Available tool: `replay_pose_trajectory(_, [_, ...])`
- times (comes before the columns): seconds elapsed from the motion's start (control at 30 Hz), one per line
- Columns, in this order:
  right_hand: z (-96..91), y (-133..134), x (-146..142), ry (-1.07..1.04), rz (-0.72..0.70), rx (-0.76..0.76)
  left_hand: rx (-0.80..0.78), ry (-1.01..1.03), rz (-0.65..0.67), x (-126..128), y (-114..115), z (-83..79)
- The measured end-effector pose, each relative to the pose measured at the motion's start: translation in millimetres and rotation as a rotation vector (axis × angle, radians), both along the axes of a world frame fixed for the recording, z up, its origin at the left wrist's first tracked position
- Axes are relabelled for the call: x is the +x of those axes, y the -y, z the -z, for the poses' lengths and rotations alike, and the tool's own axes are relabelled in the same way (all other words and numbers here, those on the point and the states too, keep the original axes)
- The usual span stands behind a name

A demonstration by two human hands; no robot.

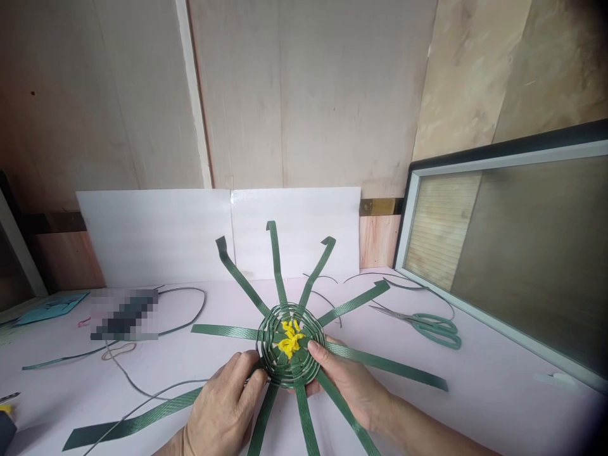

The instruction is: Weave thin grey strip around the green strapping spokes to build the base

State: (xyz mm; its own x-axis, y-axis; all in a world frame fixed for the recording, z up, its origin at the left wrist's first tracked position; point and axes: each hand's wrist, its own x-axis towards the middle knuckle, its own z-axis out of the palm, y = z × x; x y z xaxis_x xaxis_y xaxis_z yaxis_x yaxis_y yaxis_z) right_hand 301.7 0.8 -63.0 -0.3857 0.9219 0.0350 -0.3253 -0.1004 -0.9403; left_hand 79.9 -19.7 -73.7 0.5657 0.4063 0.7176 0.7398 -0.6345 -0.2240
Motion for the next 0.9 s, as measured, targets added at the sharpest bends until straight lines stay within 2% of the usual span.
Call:
replay_pose_trajectory(0.13, [4.3, -3, 7, -0.099, -0.108, 0.016, -0.033, -0.003, 0.005, 1, 2, 2.6])
replay_pose_trajectory(0.2, [5.6, -3, 7, -0.142, -0.119, 0.035, -0.062, -0.007, 0.014, 2, 3, 4.9])
replay_pose_trajectory(0.37, [7.2, 4, 0, -0.062, 0.042, 0.025, -0.089, -0.008, 0.045, 2, 4, 9.5])
replay_pose_trajectory(0.57, [13.8, 5, -2, 0.101, 0.233, 0.091, -0.095, -0.033, 0.003, 4, 4, 8.0])
replay_pose_trajectory(0.63, [12.2, 5, 0, 0.124, 0.220, 0.126, -0.107, -0.033, -0.001, 4, 4, 7.2])
replay_pose_trajectory(0.77, [7.3, 4, 2, 0.017, 0.076, 0.103, -0.121, -0.034, 0.004, 5, 4, 7.9])
replay_pose_trajectory(0.9, [10.1, 4, 2, 0.086, 0.146, 0.048, -0.115, -0.046, 0.002, 7, 5, 9.5])
